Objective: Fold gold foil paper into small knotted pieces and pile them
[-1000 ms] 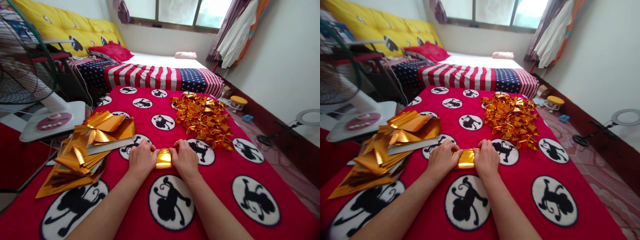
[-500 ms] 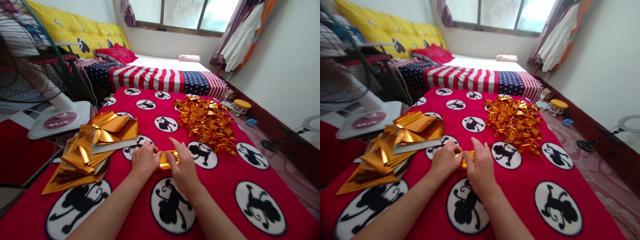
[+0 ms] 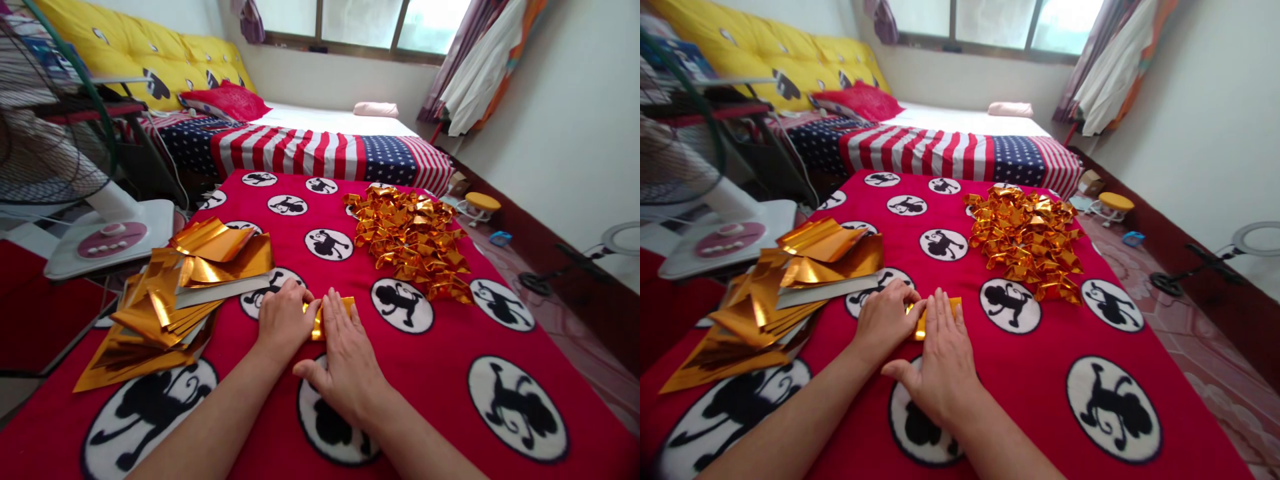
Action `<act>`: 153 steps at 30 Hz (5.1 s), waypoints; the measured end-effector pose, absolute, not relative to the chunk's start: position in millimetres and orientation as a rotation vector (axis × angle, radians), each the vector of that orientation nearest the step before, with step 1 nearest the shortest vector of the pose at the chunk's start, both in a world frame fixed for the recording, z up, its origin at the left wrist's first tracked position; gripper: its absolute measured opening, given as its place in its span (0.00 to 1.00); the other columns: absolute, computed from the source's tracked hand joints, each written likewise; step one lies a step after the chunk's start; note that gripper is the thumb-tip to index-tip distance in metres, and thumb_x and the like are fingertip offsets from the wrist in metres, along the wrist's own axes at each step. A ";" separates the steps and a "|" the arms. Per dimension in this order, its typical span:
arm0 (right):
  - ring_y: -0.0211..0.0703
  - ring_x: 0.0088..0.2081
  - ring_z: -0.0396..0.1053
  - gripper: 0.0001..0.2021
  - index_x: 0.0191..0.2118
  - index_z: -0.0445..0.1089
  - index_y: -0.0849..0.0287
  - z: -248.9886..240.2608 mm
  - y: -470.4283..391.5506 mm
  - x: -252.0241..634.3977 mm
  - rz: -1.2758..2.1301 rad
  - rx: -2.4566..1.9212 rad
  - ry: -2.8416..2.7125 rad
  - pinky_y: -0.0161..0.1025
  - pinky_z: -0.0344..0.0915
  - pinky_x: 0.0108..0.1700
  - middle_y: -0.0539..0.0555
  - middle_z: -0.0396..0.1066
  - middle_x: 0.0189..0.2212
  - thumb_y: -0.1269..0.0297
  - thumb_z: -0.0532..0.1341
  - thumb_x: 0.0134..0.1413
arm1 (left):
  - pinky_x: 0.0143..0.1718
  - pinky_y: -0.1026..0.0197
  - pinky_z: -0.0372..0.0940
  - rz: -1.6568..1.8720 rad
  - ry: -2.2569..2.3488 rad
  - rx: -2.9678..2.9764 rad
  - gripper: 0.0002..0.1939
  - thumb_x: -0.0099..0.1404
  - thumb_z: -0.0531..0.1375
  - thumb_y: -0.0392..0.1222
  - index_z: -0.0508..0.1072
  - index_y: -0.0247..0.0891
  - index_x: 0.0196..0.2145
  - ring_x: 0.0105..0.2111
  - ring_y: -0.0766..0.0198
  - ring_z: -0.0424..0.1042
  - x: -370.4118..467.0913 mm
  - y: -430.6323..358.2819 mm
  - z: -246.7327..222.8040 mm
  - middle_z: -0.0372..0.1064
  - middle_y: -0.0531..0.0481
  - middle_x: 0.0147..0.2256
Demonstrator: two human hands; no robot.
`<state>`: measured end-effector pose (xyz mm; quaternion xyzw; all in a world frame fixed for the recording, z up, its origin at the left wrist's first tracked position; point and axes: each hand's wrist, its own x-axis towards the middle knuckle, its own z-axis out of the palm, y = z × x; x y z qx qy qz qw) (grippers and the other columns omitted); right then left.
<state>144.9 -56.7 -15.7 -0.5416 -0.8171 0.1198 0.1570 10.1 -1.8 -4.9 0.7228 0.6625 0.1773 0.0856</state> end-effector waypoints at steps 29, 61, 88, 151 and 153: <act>0.59 0.68 0.42 0.35 0.67 0.53 0.55 -34.0 -60.2 159.3 -0.024 -1.631 -2.347 0.60 0.36 0.67 0.58 0.48 0.67 0.53 0.57 0.55 | 0.68 0.46 0.36 0.388 1.069 2.271 0.44 0.67 0.45 0.65 0.40 0.32 0.69 0.69 0.52 0.26 44.8 -17.2 1.2 0.25 0.37 0.69; 0.49 0.64 0.56 0.22 0.60 0.60 0.60 -27.7 -41.8 178.5 0.422 -1.418 -1.680 0.52 0.54 0.64 0.63 0.57 0.63 0.62 0.53 0.62 | 0.52 0.50 0.62 0.912 1.600 2.173 0.11 0.49 0.70 0.48 0.77 0.41 0.29 0.47 0.54 0.65 -9.6 13.3 -18.9 0.69 0.47 0.43; 0.38 0.26 0.68 0.05 0.29 0.71 0.59 -20.4 -4.6 171.8 0.708 -1.205 -1.730 0.32 0.64 0.29 0.50 0.72 0.25 0.64 0.61 0.52 | 0.32 0.64 0.64 1.090 1.193 1.809 0.11 0.58 0.64 0.47 0.79 0.36 0.31 0.29 0.63 0.72 -4.1 11.7 -15.1 0.77 0.48 0.29; 0.41 0.30 0.74 0.16 0.42 0.64 0.56 -23.7 36.8 176.1 0.903 -1.141 -1.501 0.38 0.71 0.35 0.49 0.72 0.28 0.66 0.64 0.45 | 0.25 0.69 0.64 1.117 1.097 1.638 0.20 0.48 0.62 0.32 0.70 0.34 0.42 0.24 0.68 0.71 16.4 54.9 -21.0 0.70 0.55 0.25; 0.40 0.28 0.73 0.16 0.42 0.64 0.56 -22.7 36.6 177.7 0.928 -1.143 -1.506 0.36 0.70 0.33 0.48 0.72 0.27 0.66 0.64 0.45 | 0.24 0.69 0.62 1.105 1.112 1.667 0.20 0.49 0.61 0.32 0.70 0.35 0.42 0.23 0.68 0.70 13.9 55.8 -21.3 0.69 0.56 0.24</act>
